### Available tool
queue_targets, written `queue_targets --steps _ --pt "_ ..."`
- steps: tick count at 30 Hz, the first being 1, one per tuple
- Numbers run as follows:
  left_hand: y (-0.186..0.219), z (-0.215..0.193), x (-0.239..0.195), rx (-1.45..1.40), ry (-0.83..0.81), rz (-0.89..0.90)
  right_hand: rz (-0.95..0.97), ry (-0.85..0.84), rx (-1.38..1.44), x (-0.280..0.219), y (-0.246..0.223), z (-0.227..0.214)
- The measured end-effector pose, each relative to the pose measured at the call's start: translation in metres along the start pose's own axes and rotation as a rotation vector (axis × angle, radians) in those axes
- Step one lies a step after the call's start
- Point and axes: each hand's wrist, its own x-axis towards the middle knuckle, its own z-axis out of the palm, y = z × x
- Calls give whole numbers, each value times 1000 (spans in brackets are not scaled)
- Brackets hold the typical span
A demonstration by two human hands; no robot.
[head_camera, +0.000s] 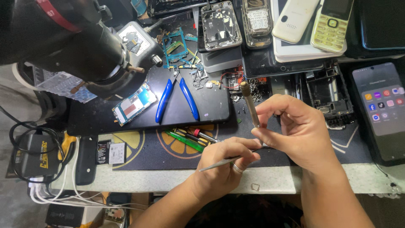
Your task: The person uses a metal prying tool to carefully separate the casing of a small electronic device, likely a mobile phone, on a cluttered workbench. They repeatedly insert the tool into the seam and apply leverage to pry the halves apart while holding the device steady.
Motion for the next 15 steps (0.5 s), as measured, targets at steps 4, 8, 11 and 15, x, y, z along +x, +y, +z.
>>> queue_targets --steps 4,8,11,15 --pt "-1 0 0 21 -15 43 29 10 22 0 0 1" --pt "3 -1 1 77 -43 61 24 9 1 1 -2 2" --pt "5 1 3 129 -46 96 23 4 -19 2 -1 2" --pt "5 5 6 164 -18 113 12 -13 -28 1 1 2"
